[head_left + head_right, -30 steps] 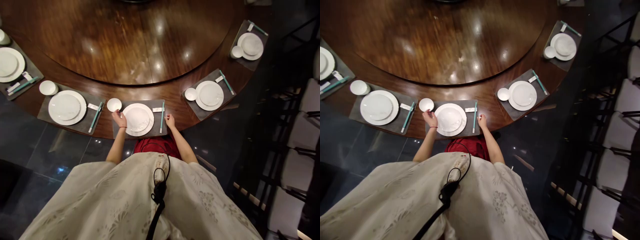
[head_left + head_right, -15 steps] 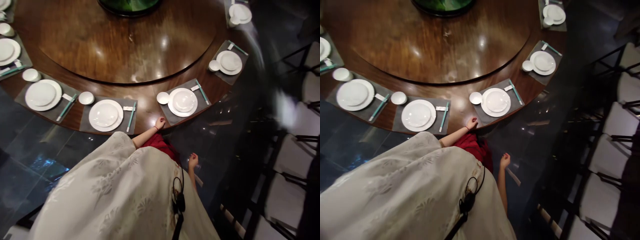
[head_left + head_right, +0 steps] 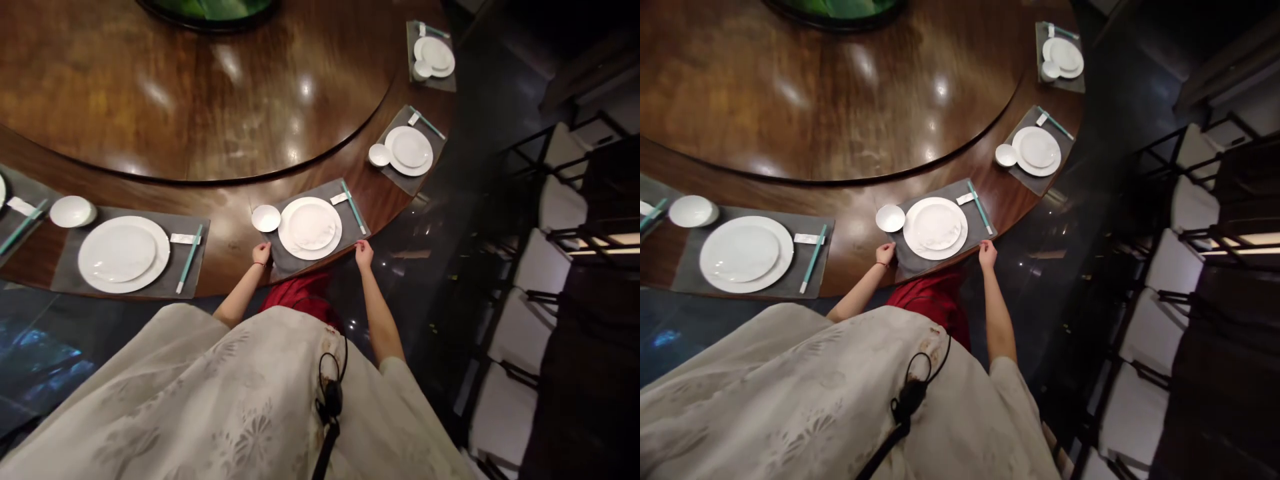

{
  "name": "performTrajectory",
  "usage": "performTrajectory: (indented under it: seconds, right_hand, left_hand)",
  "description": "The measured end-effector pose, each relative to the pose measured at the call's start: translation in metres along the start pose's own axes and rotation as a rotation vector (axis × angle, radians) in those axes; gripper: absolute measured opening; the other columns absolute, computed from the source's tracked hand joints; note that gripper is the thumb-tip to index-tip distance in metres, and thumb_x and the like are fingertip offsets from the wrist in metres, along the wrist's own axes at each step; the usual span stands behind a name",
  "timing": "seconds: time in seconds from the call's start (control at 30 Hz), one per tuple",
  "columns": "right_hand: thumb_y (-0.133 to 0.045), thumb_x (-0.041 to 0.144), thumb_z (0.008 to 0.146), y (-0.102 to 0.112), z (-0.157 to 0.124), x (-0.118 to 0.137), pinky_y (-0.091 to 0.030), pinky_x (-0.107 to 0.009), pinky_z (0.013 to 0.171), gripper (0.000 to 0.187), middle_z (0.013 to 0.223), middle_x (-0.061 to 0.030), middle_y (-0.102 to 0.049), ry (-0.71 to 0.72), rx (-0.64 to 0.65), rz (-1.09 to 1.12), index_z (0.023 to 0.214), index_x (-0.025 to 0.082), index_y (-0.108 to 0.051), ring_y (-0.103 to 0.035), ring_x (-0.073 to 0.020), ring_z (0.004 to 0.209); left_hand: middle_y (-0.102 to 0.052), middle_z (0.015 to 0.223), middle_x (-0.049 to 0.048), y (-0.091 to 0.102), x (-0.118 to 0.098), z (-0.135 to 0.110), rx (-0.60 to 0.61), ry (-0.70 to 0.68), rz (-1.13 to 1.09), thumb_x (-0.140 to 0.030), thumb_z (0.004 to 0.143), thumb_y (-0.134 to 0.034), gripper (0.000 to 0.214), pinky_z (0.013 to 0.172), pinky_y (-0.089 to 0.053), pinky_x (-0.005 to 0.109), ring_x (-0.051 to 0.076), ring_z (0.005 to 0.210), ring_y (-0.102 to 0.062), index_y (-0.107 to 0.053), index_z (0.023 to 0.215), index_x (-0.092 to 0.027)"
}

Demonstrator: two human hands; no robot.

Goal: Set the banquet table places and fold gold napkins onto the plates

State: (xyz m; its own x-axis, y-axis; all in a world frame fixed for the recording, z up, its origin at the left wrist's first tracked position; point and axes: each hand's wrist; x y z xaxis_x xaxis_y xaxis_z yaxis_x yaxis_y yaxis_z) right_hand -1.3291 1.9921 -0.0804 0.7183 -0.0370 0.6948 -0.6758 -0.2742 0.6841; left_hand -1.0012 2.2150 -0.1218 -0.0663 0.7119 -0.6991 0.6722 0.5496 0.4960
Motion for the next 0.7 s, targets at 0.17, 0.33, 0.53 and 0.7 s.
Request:
performTrajectory:
  seconds: [0.17,0.33,0.53,0.7]
  right_hand:
    - [-0.047,0.017,0.082,-0.003,0.105,0.031,-0.040,-0.043,0.106,0.041,0.124,-0.0236,-0.060,-0.001,-0.048,-0.161,0.121,0.008,-0.053,-0.057,-0.0287,0.117]
    - [-0.053,0.023,0.084,-0.015,0.148,0.030,-0.042,-0.051,0.102,0.026,0.113,-0.0260,-0.062,-0.155,0.017,-0.202,0.107,0.012,-0.056,-0.058,-0.0348,0.116]
    - [-0.052,0.034,0.084,-0.006,0.171,0.026,-0.049,-0.043,0.092,0.016,0.086,-0.0172,-0.068,-0.069,0.150,-0.272,0.075,0.020,-0.053,-0.065,-0.0315,0.100]
    - [-0.052,0.040,0.081,0.000,0.185,0.021,-0.049,-0.037,0.088,0.024,0.079,-0.0143,-0.069,0.009,0.251,-0.340,0.064,0.024,-0.045,-0.067,-0.0291,0.092]
  left_hand:
    - [-0.067,0.075,0.0048,-0.017,0.007,-0.017,-0.104,0.077,-0.121,-0.045,0.076,-0.061,0.027,0.077,-0.052,0.027,0.019,0.082,-0.064,-0.060,0.075,-0.017]
    - [-0.062,0.069,0.0041,-0.033,-0.001,-0.030,-0.205,0.172,-0.154,-0.049,0.078,-0.061,0.031,0.073,-0.052,0.029,0.020,0.077,-0.062,-0.056,0.071,-0.019]
    - [-0.045,0.056,-0.0022,-0.039,-0.010,-0.035,-0.305,0.263,-0.213,-0.043,0.079,-0.065,0.037,0.062,-0.046,0.024,0.015,0.067,-0.053,-0.043,0.059,-0.021]
    - [-0.041,0.057,-0.0035,-0.045,-0.009,-0.033,-0.373,0.318,-0.282,-0.037,0.081,-0.061,0.036,0.060,-0.043,0.022,0.013,0.065,-0.049,-0.039,0.058,-0.021]
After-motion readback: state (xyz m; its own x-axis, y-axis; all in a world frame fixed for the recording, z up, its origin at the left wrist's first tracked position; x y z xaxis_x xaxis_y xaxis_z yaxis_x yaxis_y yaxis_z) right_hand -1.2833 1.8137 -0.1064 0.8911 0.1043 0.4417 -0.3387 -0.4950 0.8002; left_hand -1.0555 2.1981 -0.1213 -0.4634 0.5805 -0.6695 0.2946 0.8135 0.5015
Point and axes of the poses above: each hand's wrist, its own z-axis towards the middle knuckle, its own y-axis out of the back of the hand, x = y × z
